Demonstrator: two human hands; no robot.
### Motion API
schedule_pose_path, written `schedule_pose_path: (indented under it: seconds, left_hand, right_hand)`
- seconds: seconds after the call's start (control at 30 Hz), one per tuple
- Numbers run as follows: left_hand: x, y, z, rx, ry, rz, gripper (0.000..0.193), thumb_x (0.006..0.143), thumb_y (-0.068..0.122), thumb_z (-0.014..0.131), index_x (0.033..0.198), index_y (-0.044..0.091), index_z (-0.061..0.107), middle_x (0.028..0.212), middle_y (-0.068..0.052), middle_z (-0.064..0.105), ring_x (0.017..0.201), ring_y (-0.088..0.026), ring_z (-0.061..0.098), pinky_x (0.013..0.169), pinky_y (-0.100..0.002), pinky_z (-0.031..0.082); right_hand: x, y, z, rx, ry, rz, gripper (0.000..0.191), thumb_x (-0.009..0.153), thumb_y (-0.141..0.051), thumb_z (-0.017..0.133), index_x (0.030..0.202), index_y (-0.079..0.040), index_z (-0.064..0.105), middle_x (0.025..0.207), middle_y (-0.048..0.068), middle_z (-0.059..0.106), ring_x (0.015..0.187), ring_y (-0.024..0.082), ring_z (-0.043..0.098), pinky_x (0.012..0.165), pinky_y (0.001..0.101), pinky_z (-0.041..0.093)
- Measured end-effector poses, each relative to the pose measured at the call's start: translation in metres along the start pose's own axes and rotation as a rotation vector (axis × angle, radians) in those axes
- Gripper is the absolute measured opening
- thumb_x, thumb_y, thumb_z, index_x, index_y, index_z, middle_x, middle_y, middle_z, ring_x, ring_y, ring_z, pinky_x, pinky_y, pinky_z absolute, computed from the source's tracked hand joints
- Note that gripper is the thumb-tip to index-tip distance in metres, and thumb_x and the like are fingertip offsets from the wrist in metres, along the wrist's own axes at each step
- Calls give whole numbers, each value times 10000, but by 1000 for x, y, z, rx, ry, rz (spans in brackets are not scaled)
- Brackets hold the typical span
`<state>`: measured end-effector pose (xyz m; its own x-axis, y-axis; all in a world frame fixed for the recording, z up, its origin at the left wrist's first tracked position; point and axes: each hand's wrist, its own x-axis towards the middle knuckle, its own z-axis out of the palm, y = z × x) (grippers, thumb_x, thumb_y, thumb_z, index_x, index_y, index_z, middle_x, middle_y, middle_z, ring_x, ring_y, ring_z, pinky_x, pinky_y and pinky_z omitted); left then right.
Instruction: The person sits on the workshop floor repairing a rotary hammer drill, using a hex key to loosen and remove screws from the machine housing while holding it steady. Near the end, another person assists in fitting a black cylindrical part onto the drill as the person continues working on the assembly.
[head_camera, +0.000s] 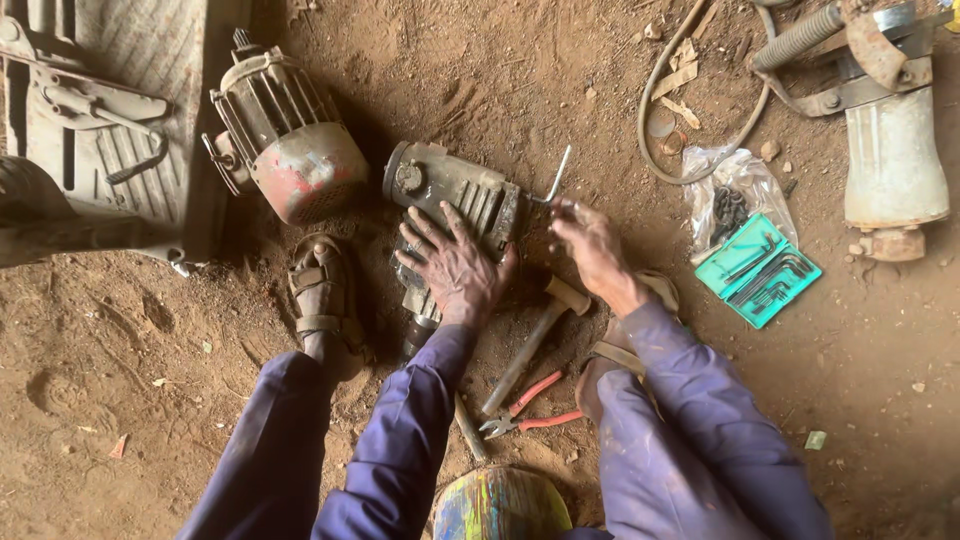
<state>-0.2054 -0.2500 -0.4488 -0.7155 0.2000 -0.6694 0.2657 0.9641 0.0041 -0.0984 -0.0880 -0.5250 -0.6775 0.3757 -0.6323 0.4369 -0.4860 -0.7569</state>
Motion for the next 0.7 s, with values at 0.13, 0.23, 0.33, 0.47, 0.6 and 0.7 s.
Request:
schedule_pose_path:
  seconds: [0.13,0.23,0.33,0.47,0.6,0.7]
  left_hand:
    - [-2,3,1,1,22,-10,1280,765,783,649,1626,43,57,1635,-370,-74,1499,-594,-17,1153,-759,72]
    - [-1,4,3,27,45,-1,1269,769,779,648,1624,37,76,1632,-374,-60,1497,-593,-8,1149,-763,78]
    - [1,4,8,45,72,-6,1261,763,780,644,1621,38,94,1636,-369,-33,1501,-581,6,1149,-761,90]
    - [2,3,15,39,110,3,1253,766,792,634,1616,35,109,1629,-374,4,1493,-583,27,1147,-765,95]
    - [3,3,18,60,117,7,1262,764,794,637,1620,32,110,1630,-376,20,1493,-588,38,1140,-767,104]
    - [6,4,19,74,98,-14,1283,739,790,649,1628,41,107,1643,-367,15,1505,-567,40,1153,-749,112]
  right_hand:
    - [22,-6,6,23,26,-29,255,988,-100,645,1241,-75,667,967,78,593,797,170,610,613,297,605]
    - [18,2,2,-742,54,-286,132,1003,-51,689,1099,-67,778,1100,132,577,867,205,581,665,300,572]
    - [1,18,-5,-1038,-63,-537,243,910,-42,655,1089,-151,776,1147,123,581,847,175,617,606,249,592]
    - [6,25,-4,-1126,3,-250,430,943,-82,651,1370,-46,621,1251,194,523,796,189,621,646,306,554]
    - [32,11,-4,-629,-22,186,509,976,-74,554,1483,-105,515,1265,185,606,650,157,586,539,277,538]
    - [39,2,-9,-271,19,13,437,942,-62,575,1373,-101,629,1129,138,685,701,114,598,564,251,553]
